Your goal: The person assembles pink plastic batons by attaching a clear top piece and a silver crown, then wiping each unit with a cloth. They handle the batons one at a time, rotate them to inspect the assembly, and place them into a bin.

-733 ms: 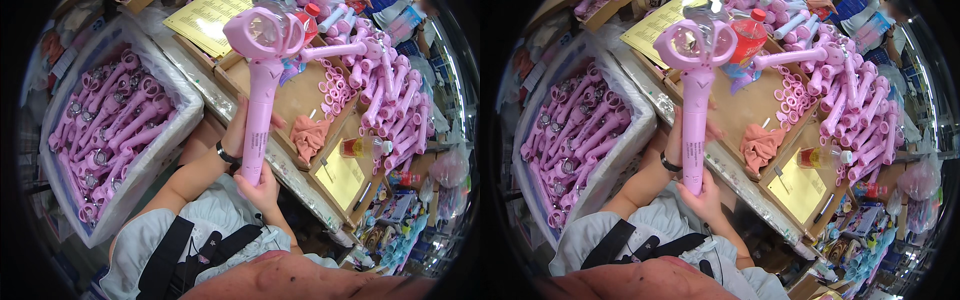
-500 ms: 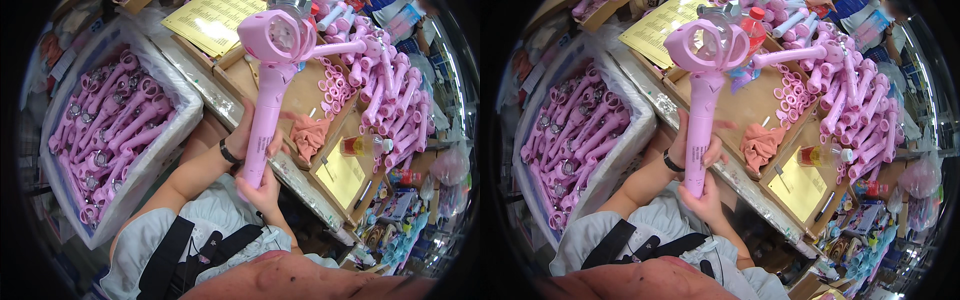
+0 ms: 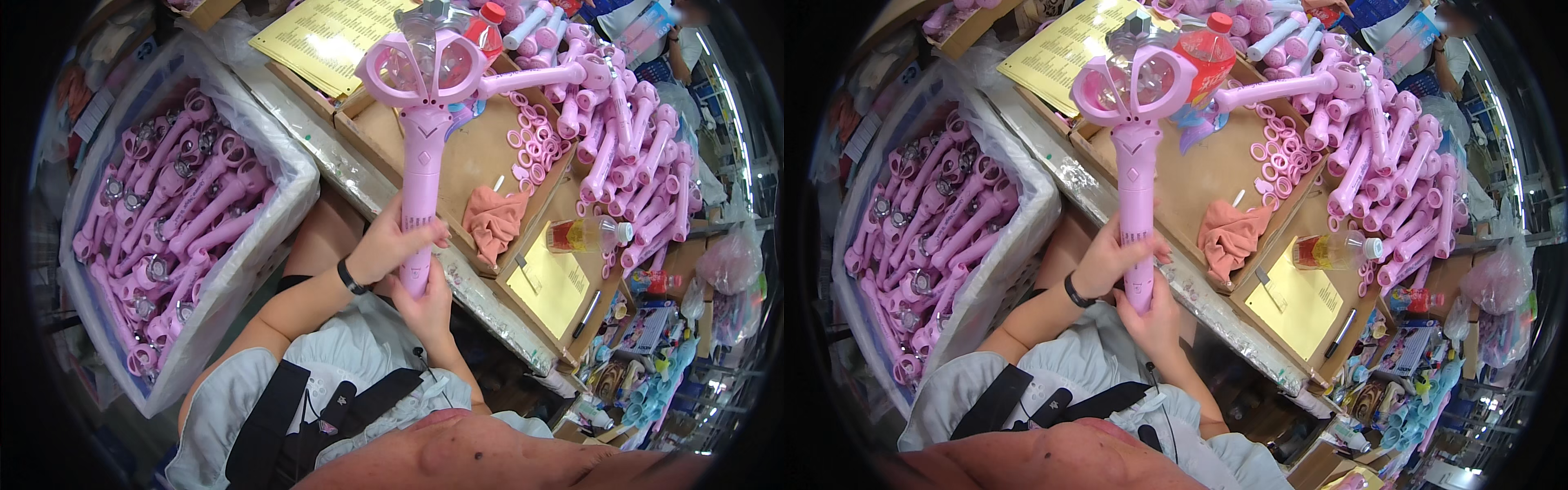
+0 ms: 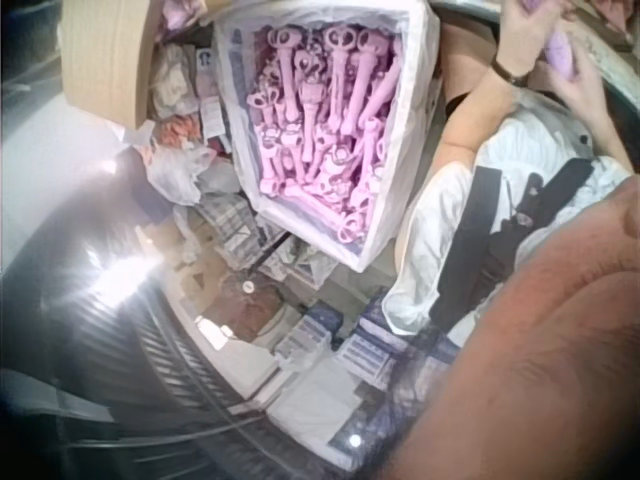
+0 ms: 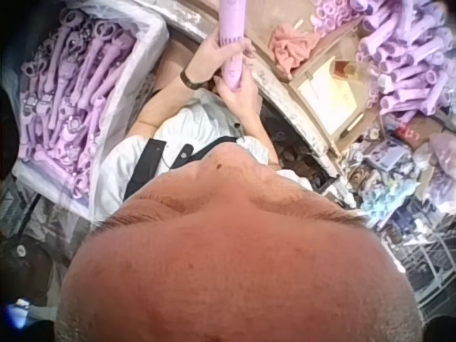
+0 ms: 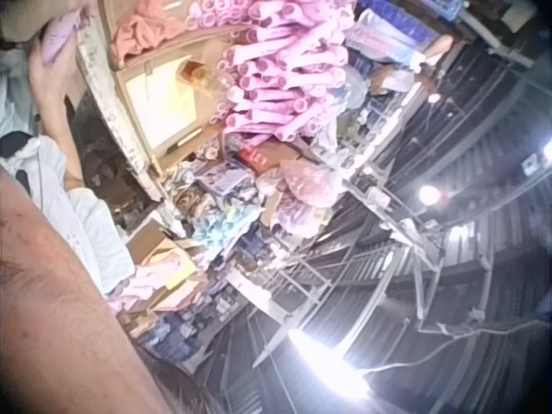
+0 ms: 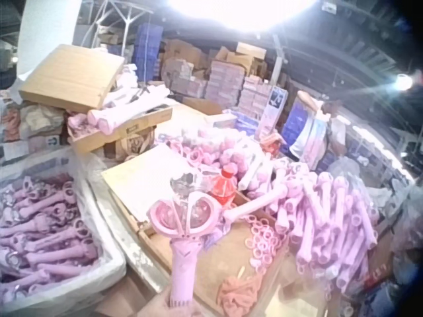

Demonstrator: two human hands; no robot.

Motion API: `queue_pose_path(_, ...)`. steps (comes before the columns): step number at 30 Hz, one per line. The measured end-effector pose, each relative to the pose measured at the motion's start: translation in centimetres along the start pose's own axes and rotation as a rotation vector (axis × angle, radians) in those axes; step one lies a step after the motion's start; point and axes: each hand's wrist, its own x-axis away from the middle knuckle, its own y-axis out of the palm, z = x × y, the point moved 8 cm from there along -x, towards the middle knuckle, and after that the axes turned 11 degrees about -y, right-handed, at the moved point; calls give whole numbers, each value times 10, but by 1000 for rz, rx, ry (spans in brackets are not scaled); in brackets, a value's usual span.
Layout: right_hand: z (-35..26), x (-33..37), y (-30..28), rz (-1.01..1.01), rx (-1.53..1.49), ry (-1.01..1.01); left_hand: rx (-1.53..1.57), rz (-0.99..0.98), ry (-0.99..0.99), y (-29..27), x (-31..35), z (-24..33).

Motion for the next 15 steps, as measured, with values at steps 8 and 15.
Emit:
queue_pose_path(8, 16, 17, 16, -132, -240, 162, 178, -1, 33, -10, -21, 18)
queue_pose_path(15, 12, 3, -49, 65, -278, 97, -1121, -20, 781, 26, -26, 54)
